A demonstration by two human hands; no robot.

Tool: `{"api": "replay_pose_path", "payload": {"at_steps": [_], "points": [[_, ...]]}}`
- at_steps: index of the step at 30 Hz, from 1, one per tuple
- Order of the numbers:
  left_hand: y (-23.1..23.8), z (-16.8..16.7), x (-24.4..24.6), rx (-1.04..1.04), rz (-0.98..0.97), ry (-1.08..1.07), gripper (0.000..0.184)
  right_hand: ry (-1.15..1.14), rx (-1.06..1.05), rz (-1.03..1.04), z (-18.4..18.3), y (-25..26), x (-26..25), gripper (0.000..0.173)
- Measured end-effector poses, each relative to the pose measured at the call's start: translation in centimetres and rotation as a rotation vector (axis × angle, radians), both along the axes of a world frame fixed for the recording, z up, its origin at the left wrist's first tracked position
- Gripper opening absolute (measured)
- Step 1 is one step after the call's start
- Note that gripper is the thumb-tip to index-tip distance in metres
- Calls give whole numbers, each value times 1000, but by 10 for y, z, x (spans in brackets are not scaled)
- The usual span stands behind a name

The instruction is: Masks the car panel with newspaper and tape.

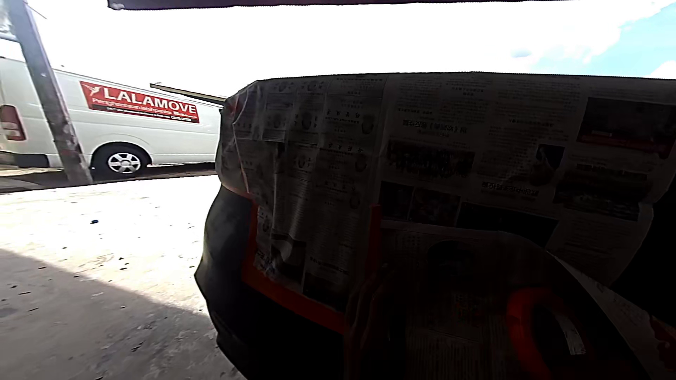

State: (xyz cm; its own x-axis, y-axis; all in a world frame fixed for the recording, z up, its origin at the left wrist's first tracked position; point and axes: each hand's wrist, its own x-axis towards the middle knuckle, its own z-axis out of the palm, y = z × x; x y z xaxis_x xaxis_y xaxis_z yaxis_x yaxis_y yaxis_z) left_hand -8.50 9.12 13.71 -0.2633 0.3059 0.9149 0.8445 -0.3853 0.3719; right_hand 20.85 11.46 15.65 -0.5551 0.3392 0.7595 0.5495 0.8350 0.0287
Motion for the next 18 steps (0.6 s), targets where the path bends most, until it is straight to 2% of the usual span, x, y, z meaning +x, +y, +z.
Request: {"api": "replay_pose_path", "payload": {"at_steps": [3, 8, 13, 18], "points": [[34, 13, -38, 68, 230, 165, 45, 129, 59, -158, -1, 11, 11, 41], [57, 43, -51, -6, 341, 351, 52, 236, 109, -266, 19, 26, 16, 43], [69, 57, -55, -10, 385, 407, 52, 254, 200, -304, 31, 61, 44, 46], [71, 60, -51, 24, 332, 356, 54, 315, 312, -355, 45, 66, 56, 49]]}}
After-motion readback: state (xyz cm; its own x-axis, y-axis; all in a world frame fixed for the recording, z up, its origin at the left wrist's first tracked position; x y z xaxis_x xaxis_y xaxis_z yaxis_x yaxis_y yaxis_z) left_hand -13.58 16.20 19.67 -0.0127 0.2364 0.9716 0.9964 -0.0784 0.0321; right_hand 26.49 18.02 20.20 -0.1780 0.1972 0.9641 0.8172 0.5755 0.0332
